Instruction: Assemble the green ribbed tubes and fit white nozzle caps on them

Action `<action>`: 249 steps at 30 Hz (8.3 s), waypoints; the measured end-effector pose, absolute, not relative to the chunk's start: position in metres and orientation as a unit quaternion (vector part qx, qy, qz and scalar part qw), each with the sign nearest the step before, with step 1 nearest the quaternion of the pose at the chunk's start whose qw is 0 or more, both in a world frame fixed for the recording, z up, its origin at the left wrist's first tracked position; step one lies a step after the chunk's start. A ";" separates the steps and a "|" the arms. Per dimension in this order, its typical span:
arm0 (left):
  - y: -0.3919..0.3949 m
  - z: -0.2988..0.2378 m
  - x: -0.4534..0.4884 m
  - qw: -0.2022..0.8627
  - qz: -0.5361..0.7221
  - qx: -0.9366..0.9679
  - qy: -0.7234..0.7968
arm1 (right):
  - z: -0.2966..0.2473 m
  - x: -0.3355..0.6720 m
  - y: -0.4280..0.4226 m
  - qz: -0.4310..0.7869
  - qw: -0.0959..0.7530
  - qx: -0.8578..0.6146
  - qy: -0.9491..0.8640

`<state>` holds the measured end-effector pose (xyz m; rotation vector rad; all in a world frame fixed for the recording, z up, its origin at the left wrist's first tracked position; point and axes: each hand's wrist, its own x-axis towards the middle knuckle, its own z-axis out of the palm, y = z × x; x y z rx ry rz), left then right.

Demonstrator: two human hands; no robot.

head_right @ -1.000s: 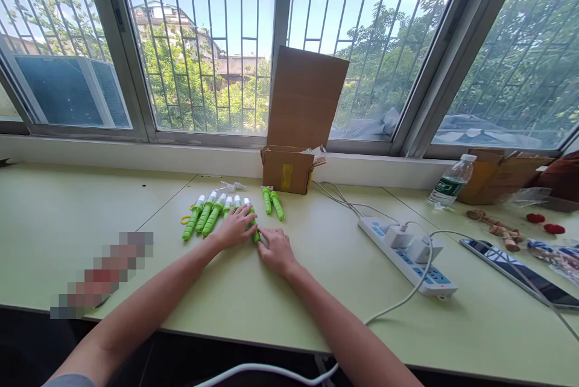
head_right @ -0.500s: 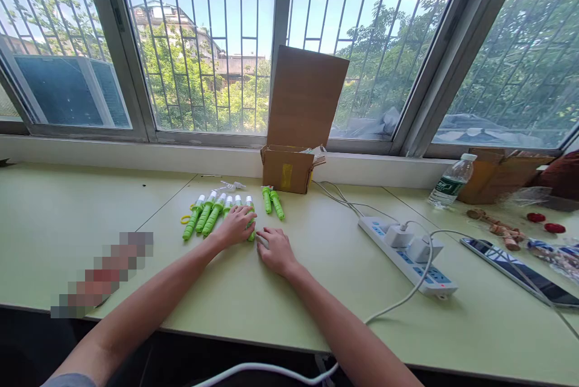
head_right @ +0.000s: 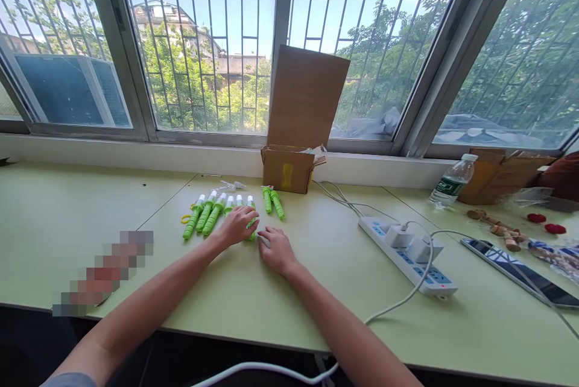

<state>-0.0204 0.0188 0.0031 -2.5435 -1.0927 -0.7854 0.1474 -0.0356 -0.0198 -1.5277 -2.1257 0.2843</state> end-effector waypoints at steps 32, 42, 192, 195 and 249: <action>0.017 0.003 -0.019 0.119 -0.259 -0.876 -0.388 | -0.028 0.150 -0.031 0.071 0.267 -0.534 -0.799; 0.018 0.003 -0.020 0.113 -0.252 -0.879 -0.389 | -0.026 0.150 -0.031 0.056 0.264 -0.525 -0.807; 0.003 0.016 -0.013 0.022 -0.128 -0.805 -0.579 | -0.017 0.153 -0.031 0.105 0.253 -0.564 -0.779; 0.004 0.015 -0.013 0.032 -0.127 -0.806 -0.577 | -0.019 0.152 -0.029 0.106 0.262 -0.563 -0.776; 0.078 0.000 -0.170 0.013 -0.156 -0.542 -0.826 | -0.021 0.159 -0.021 0.118 0.338 -0.577 -0.734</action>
